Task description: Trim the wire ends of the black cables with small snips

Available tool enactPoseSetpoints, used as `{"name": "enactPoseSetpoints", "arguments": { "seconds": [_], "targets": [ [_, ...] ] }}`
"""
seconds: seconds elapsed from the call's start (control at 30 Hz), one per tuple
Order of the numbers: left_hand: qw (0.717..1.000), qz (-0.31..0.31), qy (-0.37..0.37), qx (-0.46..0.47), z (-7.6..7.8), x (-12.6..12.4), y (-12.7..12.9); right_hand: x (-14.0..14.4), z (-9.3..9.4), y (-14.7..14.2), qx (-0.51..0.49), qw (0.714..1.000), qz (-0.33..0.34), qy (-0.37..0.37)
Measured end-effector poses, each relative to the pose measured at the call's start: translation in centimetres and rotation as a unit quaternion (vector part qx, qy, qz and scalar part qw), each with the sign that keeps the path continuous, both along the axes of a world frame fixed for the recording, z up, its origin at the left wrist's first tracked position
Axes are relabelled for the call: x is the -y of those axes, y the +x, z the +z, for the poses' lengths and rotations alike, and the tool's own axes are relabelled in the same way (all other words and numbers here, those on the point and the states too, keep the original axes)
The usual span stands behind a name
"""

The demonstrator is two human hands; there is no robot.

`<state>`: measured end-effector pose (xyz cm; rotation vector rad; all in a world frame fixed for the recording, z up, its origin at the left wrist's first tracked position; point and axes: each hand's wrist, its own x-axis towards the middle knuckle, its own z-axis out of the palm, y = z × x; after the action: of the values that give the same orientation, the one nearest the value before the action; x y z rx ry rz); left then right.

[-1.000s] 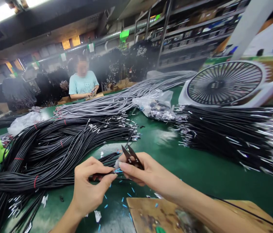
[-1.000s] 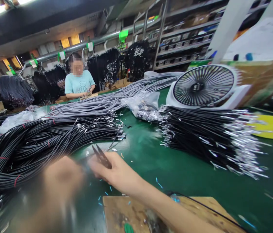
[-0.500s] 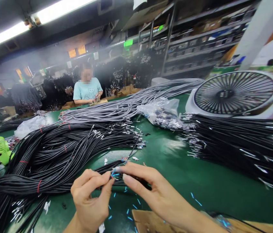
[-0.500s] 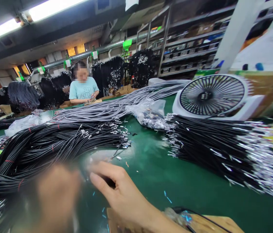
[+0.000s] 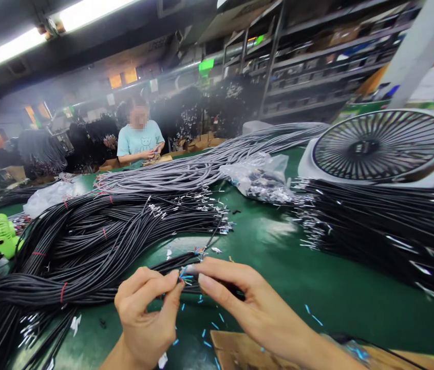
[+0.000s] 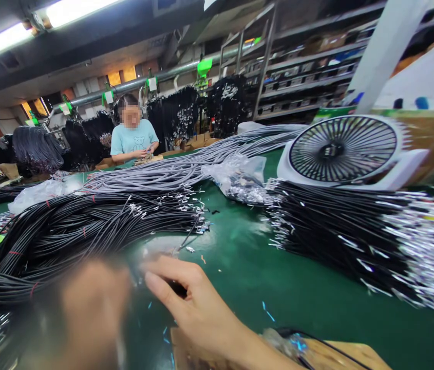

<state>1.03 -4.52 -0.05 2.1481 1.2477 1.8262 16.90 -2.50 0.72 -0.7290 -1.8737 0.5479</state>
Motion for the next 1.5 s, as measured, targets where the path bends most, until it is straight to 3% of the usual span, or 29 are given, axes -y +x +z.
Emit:
{"name": "enactPoseSetpoints", "arguments": {
  "seconds": [0.47,0.77,1.13,1.33,1.5],
  "targets": [
    [1.0,-0.001,0.01,-0.011,-0.1,0.0,0.2,0.0,0.3,0.0,0.005,1.0,-0.015,-0.005],
    [0.998,0.064,0.005,-0.014,0.0,-0.3,0.3,0.2,-0.2,-0.2,-0.024,0.997,-0.066,-0.005],
    [0.991,-0.037,-0.127,-0.031,0.4,-0.8,-0.4,0.1,-0.4,-0.2,-0.018,0.997,-0.068,0.034],
    [0.97,-0.096,-0.222,0.036,0.5,-1.1,-0.4,0.1,-0.3,0.0,-0.03,0.997,-0.068,0.004],
    [0.991,-0.024,-0.123,0.045,0.3,-0.8,0.3,0.0,0.0,0.1,-0.053,0.991,-0.071,-0.097]
  ]
}}
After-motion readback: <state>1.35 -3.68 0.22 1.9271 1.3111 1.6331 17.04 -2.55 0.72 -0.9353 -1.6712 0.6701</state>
